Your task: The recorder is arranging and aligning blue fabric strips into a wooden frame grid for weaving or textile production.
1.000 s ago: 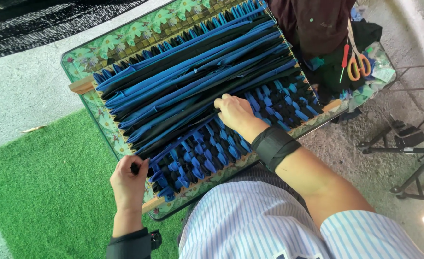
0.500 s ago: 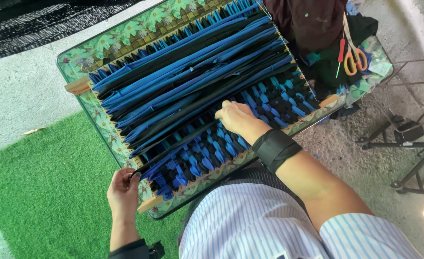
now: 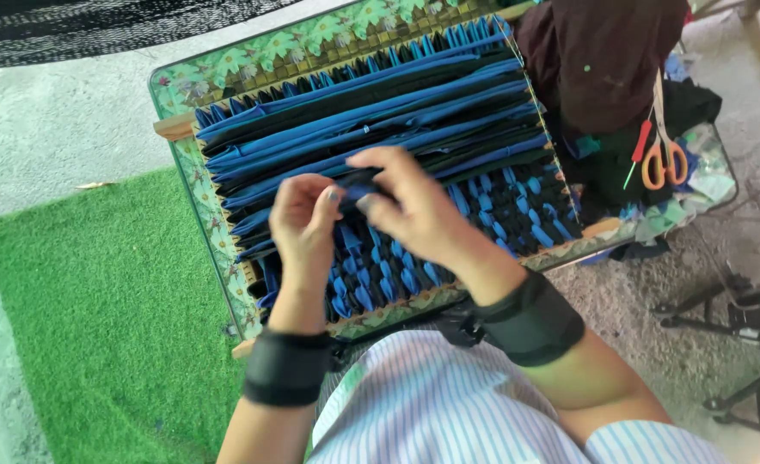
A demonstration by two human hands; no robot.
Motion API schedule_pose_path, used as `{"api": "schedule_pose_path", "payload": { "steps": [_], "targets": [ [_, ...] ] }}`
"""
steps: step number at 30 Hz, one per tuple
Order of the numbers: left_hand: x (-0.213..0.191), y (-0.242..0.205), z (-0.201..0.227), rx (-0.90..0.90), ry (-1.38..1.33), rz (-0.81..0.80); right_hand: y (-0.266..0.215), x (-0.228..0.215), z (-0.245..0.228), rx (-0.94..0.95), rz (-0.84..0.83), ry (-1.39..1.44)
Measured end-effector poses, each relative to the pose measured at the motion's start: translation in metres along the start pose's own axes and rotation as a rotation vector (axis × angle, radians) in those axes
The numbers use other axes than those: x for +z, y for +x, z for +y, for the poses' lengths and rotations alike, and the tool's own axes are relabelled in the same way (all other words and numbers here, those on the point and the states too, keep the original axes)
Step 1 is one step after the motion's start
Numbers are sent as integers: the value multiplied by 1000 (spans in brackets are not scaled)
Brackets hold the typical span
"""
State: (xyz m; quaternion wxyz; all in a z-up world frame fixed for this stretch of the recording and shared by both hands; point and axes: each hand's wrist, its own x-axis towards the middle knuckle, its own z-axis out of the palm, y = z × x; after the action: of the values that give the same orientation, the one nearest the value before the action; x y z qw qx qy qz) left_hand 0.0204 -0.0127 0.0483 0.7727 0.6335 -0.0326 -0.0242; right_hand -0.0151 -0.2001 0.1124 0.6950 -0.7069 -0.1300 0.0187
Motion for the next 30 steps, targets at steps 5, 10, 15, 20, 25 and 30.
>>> {"api": "schedule_pose_path", "payload": {
  "steps": [5, 10, 15, 20, 25, 30],
  "targets": [
    [32, -1, -86, -293, 778, -158, -24, -68, 27, 183, 335, 93],
    [32, -5, -122, -275, 1418, -200, -35, -67, 53, 388, 316, -55],
    [47, 14, -114, -380, 1518, -199, -32, -53, 86, 584, 218, -97],
    [39, 8, -131, -360, 1389, -108, -22, -35, 129, 610, 97, -9],
    [10, 6, -137, -552, 752, -82, -12, -23, 176, 698, 45, 13],
    [8, -12, -117, -499, 560, -149, -16, -14, 190, 651, -55, 22]
  ]
}}
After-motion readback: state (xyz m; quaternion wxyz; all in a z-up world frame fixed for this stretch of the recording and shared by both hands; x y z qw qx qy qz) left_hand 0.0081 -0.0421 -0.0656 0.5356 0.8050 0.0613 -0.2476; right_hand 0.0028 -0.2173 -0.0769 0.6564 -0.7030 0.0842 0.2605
